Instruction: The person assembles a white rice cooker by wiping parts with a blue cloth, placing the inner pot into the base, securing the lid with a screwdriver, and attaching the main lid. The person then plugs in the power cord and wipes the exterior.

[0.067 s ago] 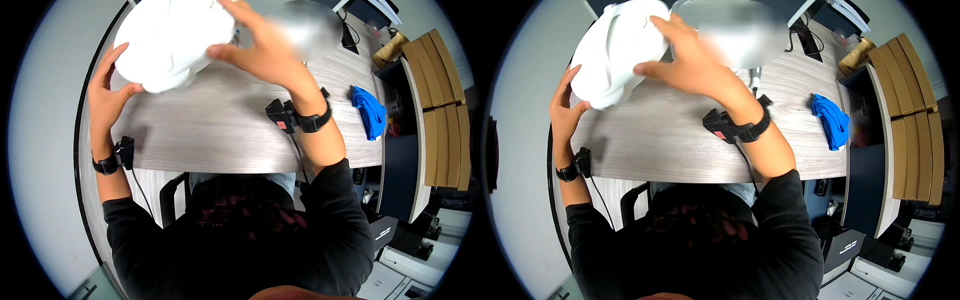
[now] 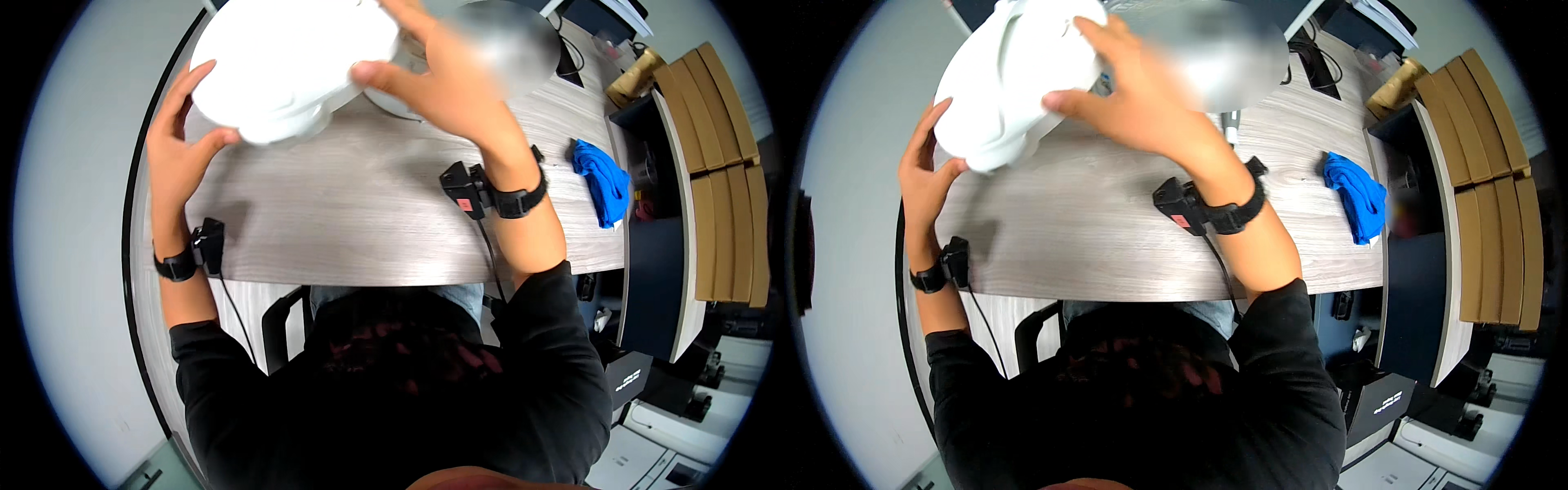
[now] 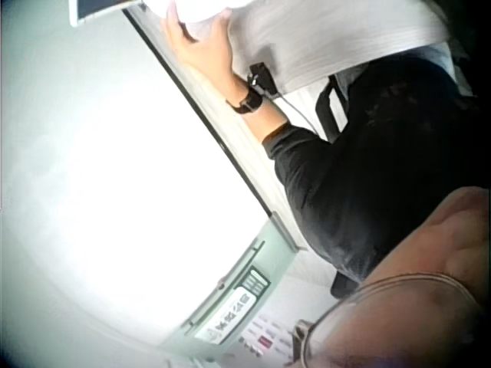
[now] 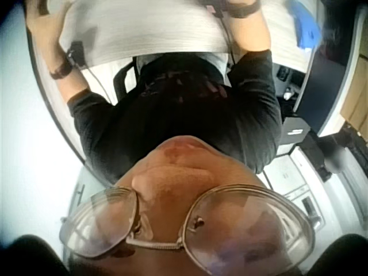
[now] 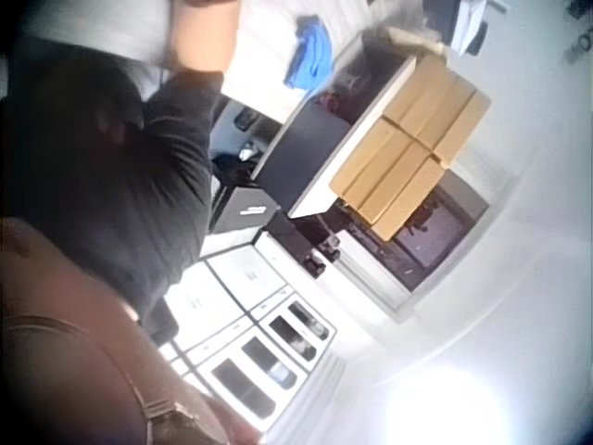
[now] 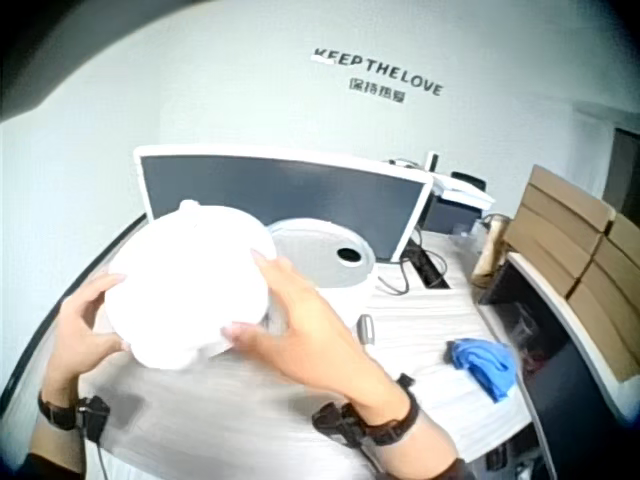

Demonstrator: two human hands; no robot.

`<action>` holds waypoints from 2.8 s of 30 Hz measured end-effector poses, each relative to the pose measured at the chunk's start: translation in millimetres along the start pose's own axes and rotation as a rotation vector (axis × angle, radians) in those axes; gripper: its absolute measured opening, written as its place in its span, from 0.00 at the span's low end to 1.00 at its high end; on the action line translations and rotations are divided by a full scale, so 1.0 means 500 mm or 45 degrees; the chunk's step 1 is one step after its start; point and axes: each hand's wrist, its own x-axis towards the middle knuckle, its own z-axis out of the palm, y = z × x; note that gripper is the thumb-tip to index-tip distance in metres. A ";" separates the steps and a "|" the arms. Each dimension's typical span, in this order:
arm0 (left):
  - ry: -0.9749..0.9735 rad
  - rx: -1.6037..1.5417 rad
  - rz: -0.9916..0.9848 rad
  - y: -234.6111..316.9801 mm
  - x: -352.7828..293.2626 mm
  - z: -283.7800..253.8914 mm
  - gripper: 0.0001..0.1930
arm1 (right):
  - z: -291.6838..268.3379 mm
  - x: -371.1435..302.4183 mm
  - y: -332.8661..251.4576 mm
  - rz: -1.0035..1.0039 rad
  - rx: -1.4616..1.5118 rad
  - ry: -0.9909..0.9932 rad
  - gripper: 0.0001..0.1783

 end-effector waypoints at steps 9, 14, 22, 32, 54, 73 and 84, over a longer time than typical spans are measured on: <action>-0.055 -0.226 0.237 0.020 0.218 0.236 0.41 | -0.192 -0.043 0.116 0.499 0.022 0.238 0.37; -0.063 -0.275 0.224 -0.003 0.249 0.303 0.39 | -0.204 -0.049 0.153 0.667 0.085 0.280 0.37; -0.093 -0.343 0.187 -0.022 0.253 0.319 0.39 | -0.186 -0.066 0.184 0.753 0.203 0.294 0.38; -0.160 -0.352 0.161 -0.038 0.250 0.313 0.36 | -0.183 -0.060 0.175 0.830 0.401 0.353 0.38; -0.134 -0.246 0.189 -0.031 0.247 0.309 0.36 | -0.193 -0.055 0.167 0.766 0.352 0.330 0.37; -0.354 0.256 0.494 0.149 0.213 0.320 0.49 | -0.199 -0.056 0.177 0.708 0.234 0.268 0.37; -0.084 0.331 0.792 0.096 0.216 0.359 0.44 | -0.197 -0.058 0.188 0.622 0.197 0.312 0.35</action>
